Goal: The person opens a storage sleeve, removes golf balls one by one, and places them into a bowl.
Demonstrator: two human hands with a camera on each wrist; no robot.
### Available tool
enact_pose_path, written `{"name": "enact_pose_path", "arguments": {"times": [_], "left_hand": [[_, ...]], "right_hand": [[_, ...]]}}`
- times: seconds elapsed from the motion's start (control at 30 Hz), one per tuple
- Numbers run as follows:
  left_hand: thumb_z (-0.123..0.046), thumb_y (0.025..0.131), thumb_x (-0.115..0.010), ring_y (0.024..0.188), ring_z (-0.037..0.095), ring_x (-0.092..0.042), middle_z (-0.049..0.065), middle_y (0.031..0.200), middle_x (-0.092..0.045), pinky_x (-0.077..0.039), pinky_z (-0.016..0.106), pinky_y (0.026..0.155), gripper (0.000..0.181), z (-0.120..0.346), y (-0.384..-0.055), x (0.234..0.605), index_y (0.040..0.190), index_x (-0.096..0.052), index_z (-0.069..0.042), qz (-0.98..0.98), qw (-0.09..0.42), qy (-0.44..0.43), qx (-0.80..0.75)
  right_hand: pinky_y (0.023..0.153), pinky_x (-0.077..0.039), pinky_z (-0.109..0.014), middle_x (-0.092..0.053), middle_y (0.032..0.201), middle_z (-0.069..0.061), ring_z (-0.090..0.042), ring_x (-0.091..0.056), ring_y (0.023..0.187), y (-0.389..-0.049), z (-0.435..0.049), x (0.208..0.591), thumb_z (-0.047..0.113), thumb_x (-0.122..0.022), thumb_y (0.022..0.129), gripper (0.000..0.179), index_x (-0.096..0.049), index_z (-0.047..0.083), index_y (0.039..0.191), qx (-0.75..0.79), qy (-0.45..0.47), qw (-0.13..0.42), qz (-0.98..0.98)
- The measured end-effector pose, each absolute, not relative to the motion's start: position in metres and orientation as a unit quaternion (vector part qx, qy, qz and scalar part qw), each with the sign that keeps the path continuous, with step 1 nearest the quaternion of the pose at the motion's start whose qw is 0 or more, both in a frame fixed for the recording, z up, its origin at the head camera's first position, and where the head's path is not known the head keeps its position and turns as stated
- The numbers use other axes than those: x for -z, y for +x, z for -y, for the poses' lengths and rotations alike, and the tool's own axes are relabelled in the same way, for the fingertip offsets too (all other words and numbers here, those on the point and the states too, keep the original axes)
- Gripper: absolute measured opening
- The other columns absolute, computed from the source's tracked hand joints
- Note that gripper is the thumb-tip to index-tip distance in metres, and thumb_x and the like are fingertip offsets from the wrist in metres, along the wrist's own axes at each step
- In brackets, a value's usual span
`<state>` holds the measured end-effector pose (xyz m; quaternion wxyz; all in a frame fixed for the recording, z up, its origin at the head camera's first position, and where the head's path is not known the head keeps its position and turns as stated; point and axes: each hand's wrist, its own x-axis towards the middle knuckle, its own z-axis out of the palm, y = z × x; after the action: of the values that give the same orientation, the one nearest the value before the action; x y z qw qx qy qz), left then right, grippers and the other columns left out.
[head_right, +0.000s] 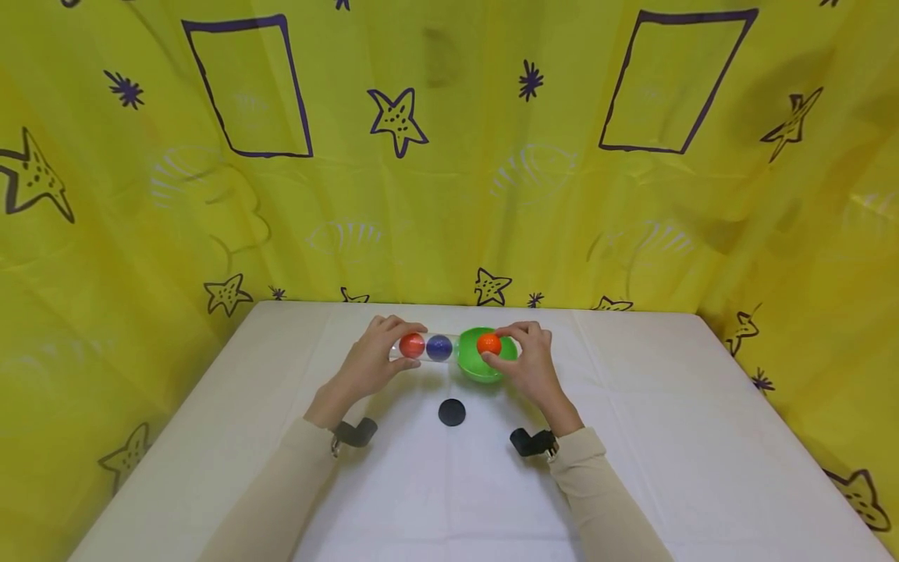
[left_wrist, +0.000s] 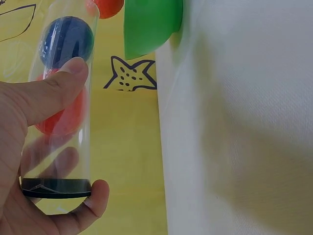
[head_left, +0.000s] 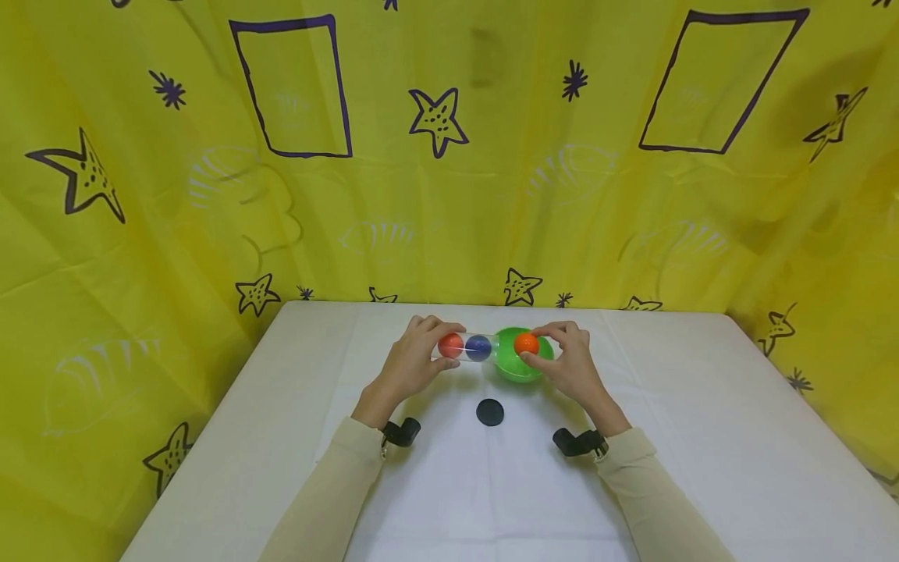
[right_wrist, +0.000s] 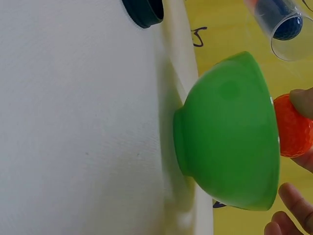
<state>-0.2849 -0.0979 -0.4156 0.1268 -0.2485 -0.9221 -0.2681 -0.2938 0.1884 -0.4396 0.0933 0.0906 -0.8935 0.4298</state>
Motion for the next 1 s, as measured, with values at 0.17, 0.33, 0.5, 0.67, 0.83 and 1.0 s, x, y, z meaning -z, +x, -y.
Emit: {"name": "enact_pose_path", "arguments": {"times": [0.17, 0.33, 0.5, 0.67, 0.83, 1.0], "left_hand": [[-0.021, 0.086, -0.083, 0.112, 0.024, -0.05, 0.004, 0.123, -0.065, -0.054, 0.039, 0.085, 0.051, 0.098, -0.285, 0.416, 0.134, -0.065, -0.021, 0.922, 0.128, -0.248, 0.267], [-0.021, 0.086, -0.083, 0.113, 0.025, -0.05, 0.005, 0.123, -0.065, -0.054, 0.04, 0.085, 0.051, 0.098, -0.286, 0.417, 0.134, -0.065, -0.022, 0.923, 0.128, -0.246, 0.268], [-0.022, 0.086, -0.083, 0.113, 0.025, -0.05, 0.005, 0.123, -0.065, -0.055, 0.041, 0.084, 0.051, 0.099, -0.286, 0.417, 0.134, -0.065, -0.022, 0.922, 0.127, -0.247, 0.27], [-0.022, 0.087, -0.082, 0.114, 0.025, -0.05, 0.004, 0.122, -0.065, -0.055, 0.043, 0.084, 0.05, 0.099, -0.285, 0.415, 0.134, -0.065, -0.022, 0.921, 0.123, -0.248, 0.274], [-0.021, 0.086, -0.083, 0.114, 0.025, -0.05, 0.004, 0.122, -0.065, -0.055, 0.043, 0.084, 0.05, 0.099, -0.285, 0.414, 0.134, -0.065, -0.022, 0.921, 0.125, -0.249, 0.273], [-0.022, 0.087, -0.082, 0.113, 0.025, -0.051, 0.004, 0.122, -0.065, -0.055, 0.042, 0.083, 0.05, 0.099, -0.285, 0.414, 0.134, -0.065, -0.022, 0.922, 0.126, -0.249, 0.27]], "right_hand": [[0.101, -0.038, -0.06, -0.044, 0.139, -0.022, -0.04, -0.026, 0.131, -0.296, -0.189, 0.445, 0.027, -0.08, 0.089, 0.044, -0.067, 0.006, 0.125, -0.431, 0.076, 0.076, 0.896], [0.103, -0.038, -0.061, -0.043, 0.14, -0.022, -0.041, -0.027, 0.131, -0.297, -0.188, 0.449, 0.027, -0.08, 0.09, 0.044, -0.067, 0.005, 0.125, -0.426, 0.067, 0.069, 0.9], [0.101, -0.038, -0.058, -0.044, 0.14, -0.023, -0.041, -0.028, 0.13, -0.297, -0.187, 0.451, 0.027, -0.08, 0.09, 0.043, -0.067, 0.004, 0.125, -0.417, 0.065, 0.065, 0.904], [0.1, -0.038, -0.058, -0.043, 0.142, -0.023, -0.041, -0.028, 0.13, -0.297, -0.187, 0.454, 0.028, -0.079, 0.09, 0.044, -0.067, 0.005, 0.125, -0.407, 0.062, 0.061, 0.909], [0.1, -0.038, -0.057, -0.045, 0.14, -0.024, -0.042, -0.029, 0.129, -0.298, -0.187, 0.457, 0.028, -0.08, 0.089, 0.044, -0.068, 0.003, 0.123, -0.401, 0.064, 0.063, 0.912], [0.098, -0.038, -0.055, -0.045, 0.139, -0.024, -0.041, -0.029, 0.128, -0.298, -0.188, 0.457, 0.028, -0.078, 0.09, 0.041, -0.068, 0.004, 0.122, -0.409, 0.062, 0.056, 0.909]]}}
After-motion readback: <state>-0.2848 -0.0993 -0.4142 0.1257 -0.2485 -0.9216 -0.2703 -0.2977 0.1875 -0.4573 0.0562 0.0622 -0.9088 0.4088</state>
